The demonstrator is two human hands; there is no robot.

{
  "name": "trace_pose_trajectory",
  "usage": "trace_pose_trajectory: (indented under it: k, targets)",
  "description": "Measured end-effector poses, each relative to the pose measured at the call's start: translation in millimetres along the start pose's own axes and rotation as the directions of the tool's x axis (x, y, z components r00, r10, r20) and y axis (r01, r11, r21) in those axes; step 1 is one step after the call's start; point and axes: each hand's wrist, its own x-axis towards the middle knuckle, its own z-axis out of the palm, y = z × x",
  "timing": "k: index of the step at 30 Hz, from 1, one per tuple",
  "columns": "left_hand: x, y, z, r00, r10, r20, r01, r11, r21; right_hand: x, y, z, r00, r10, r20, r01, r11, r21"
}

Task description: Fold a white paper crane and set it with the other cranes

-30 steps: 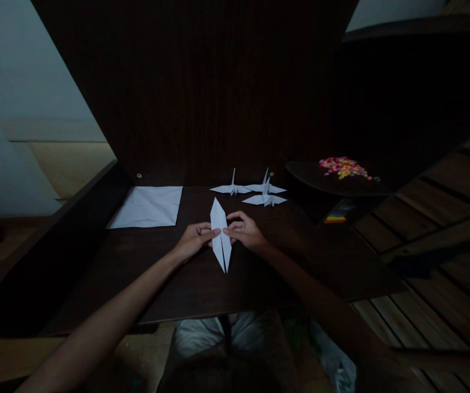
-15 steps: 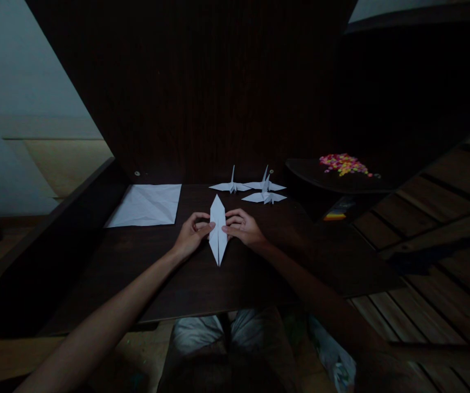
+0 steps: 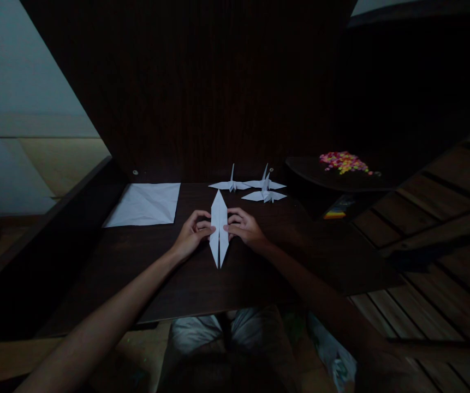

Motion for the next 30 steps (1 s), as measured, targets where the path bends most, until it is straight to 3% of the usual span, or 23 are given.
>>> trace_pose_trajectory:
  k: [21, 30]
  targets:
    - [-1.7, 2.6, -0.8, 0.994, 0.08, 0.069, -0.087, 0.99, 0.112, -5.4, -10.3, 5.6, 0.999, -0.05, 0.02, 0.052, 0.994, -0.097]
    - [-0.7, 3.6, 1.4, 0.998, 0.064, 0.005, -0.064, 0.993, 0.096, -2.7, -7.1, 6.7, 0.999, -0.007, -0.053, 0.005, 1.0, -0.024]
